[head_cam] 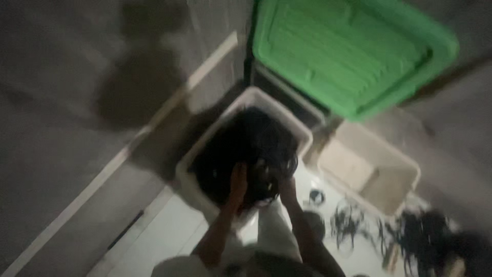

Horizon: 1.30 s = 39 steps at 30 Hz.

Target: The person sorts a large quantity of coiled black cables, picking them up from the floor and placing them into a white plastic bin.

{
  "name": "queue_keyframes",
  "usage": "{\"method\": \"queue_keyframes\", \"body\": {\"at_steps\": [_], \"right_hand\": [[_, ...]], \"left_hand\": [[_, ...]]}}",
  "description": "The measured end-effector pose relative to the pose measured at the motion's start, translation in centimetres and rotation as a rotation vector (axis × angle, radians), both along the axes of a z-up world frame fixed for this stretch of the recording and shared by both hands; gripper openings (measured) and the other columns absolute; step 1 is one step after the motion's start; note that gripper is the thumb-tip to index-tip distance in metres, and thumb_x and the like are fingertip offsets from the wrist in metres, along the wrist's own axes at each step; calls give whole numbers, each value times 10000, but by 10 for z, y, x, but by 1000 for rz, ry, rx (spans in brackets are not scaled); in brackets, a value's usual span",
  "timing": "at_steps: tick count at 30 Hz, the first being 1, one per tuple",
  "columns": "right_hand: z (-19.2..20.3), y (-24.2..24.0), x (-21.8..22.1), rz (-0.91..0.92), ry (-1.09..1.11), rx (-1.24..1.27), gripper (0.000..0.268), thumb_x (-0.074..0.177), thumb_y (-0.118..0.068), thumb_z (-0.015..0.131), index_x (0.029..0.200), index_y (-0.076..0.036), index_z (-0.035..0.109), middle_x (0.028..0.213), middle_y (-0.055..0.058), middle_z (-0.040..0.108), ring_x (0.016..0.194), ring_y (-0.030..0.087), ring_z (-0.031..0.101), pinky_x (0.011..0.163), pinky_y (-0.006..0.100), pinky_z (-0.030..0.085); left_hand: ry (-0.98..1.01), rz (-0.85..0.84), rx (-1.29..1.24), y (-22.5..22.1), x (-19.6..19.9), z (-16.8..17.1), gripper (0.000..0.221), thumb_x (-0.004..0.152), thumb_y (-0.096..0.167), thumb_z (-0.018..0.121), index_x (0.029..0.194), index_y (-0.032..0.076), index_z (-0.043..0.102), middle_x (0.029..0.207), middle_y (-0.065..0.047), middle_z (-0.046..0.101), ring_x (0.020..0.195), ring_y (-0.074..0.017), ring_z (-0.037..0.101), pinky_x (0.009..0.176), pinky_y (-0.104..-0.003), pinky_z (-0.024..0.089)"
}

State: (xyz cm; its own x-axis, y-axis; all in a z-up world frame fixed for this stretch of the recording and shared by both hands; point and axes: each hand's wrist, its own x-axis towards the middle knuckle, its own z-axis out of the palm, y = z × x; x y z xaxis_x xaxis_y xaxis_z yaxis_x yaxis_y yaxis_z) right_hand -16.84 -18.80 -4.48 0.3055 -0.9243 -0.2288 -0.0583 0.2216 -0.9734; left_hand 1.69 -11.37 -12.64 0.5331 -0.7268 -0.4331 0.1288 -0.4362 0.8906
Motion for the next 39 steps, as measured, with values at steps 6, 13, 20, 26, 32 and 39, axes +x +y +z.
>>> {"method": "queue_keyframes", "body": {"at_steps": [6,13,20,26,32,39], "right_hand": [[-52,-119,22,99,116,-7,378,955,-284,689,1151,40,700,993,96,766,902,145,647,759,348,546],[-107,-213,64,96,270,-107,497,887,-323,746,1227,24,640,1096,151,719,989,244,645,841,403,528],[-164,-275,114,180,613,-216,618,830,-389,795,1269,6,615,1145,196,695,1038,338,649,887,448,525],[-216,-310,136,315,536,-151,623,814,-378,795,1269,7,612,1162,211,689,1052,380,649,912,477,525],[-256,-331,134,420,589,-111,620,837,-368,763,1295,12,587,1213,226,652,1112,400,602,960,496,482],[-308,-341,133,562,659,-103,617,864,-355,726,1326,17,557,1272,244,608,1182,424,546,1016,518,432]], "left_hand": [[144,67,211,-96,17,-13,641,1030,480,439,1529,78,420,1543,-200,441,1404,-403,447,1134,-499,385],[113,66,213,-180,36,-52,639,1050,464,350,1581,108,344,1576,-167,422,1410,-363,446,1149,-488,370],[181,97,161,-233,71,-94,632,1040,371,478,1553,28,339,1530,-180,479,1377,-369,486,1136,-480,387],[-25,61,140,-267,89,-137,506,1019,110,512,1485,-38,385,1486,-218,454,1343,-366,463,1130,-461,353],[37,74,-365,-298,101,-143,534,920,14,428,1443,-16,530,1451,-182,578,1353,-332,554,1161,-435,418],[-138,-81,-175,-309,105,-139,666,1005,295,595,1559,42,324,1566,-188,410,1420,-353,421,1173,-483,343]]}}
